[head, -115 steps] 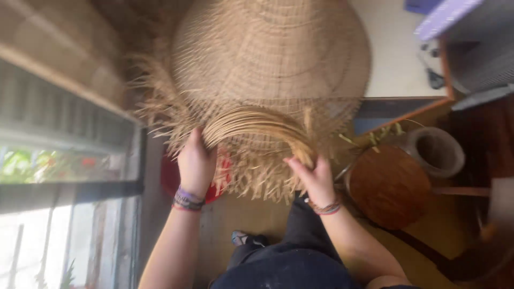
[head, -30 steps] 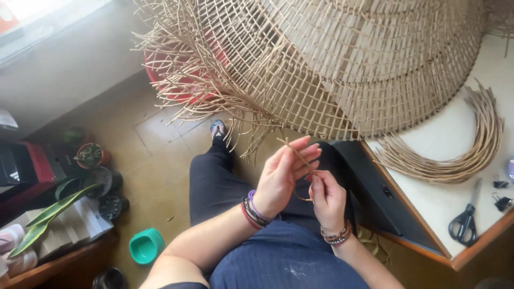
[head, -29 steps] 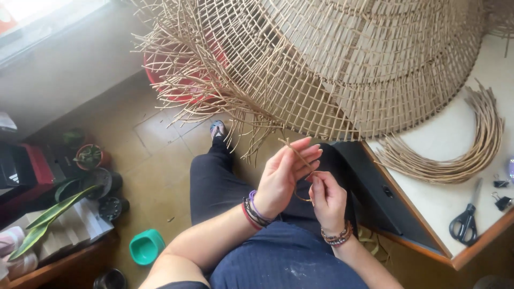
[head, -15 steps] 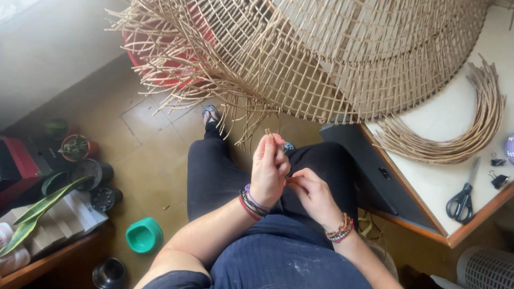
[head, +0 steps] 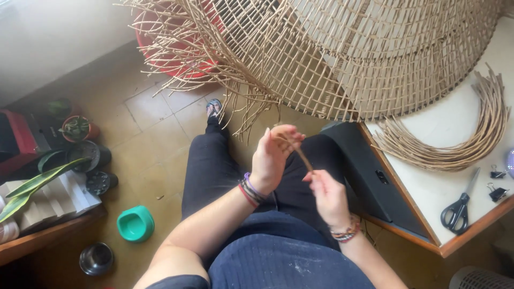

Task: Measuring rattan sticks with a tape measure and cutting them to size with scissors for furniture making.

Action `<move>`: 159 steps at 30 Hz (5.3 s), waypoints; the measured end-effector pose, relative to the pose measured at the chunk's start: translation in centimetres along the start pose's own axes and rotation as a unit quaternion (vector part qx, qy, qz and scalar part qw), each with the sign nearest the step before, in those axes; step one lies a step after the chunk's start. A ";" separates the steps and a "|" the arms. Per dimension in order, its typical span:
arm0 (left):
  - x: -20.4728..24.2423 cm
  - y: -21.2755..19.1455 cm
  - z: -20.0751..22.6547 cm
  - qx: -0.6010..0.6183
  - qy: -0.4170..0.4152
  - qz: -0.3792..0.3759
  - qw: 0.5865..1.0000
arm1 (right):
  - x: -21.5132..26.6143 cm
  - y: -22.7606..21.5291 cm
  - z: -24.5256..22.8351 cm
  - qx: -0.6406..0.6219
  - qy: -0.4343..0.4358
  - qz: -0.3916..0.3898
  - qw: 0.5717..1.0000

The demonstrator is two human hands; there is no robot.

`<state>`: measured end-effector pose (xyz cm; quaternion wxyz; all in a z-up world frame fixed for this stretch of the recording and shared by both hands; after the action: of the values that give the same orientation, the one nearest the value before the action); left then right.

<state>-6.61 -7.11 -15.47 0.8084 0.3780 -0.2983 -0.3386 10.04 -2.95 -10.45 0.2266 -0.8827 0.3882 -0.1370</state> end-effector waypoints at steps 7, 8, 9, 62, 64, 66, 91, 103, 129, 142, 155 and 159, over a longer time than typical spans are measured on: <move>-12.0 -5.2 -13.7 -0.287 -0.005 -0.033 0.957 | -1.5 -6.2 -6.8 0.161 -0.203 0.135 0.956; -14.1 -5.2 -12.7 -0.435 0.096 -0.009 0.895 | -1.6 -6.6 -7.3 0.199 -0.223 0.152 0.942; -15.2 -5.2 -12.2 -0.568 0.185 0.018 0.801 | -1.2 -7.0 -7.7 0.237 -0.236 0.166 0.928; -1.6 1.2 5.5 -0.820 0.130 -0.119 0.545 | -13.0 8.5 0.7 -0.314 0.174 -0.083 0.930; -1.2 4.5 8.5 -0.808 0.141 -0.186 0.541 | -12.1 8.3 -0.8 -0.470 0.236 -0.125 0.841; -1.8 6.7 10.5 -0.776 0.244 -0.195 0.547 | -12.4 6.9 -3.1 -0.459 0.165 -0.150 0.860; -8.3 5.7 11.0 -0.757 0.233 -0.036 0.610 | -12.9 4.1 -5.6 0.213 -0.359 0.272 0.867; -3.3 5.9 12.3 -0.636 0.360 -0.204 0.652 | -14.2 9.9 2.9 -0.539 0.153 -0.039 0.828; -10.4 5.1 8.6 -0.323 0.140 -0.047 0.935 | -12.9 9.0 2.0 -0.433 0.007 0.071 0.898; -15.3 5.6 6.8 -0.051 0.118 -0.028 0.991 | -14.0 11.9 8.1 -0.008 -0.094 0.088 0.992; -16.8 5.9 9.3 -0.040 0.189 -0.019 0.981 | -12.6 14.9 8.0 0.119 -0.138 0.052 0.982; -14.7 8.4 12.2 -0.276 0.219 -0.178 0.919 | -11.7 11.7 2.9 0.039 -0.069 -0.048 0.996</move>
<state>-21.63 3.37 -5.47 0.8519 0.2519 0.0642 -0.4547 -3.74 -0.28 -19.66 0.2803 -0.8982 0.3230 -0.1015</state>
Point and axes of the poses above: each hand's wrist, its own x-axis away from the middle knuckle, its own y-axis out of the palm, z = x × y, the point moved 6 cm from there along -x, towards the middle knuckle, and after that the axes turned 2 degrees about z, right-handed, at the moved point
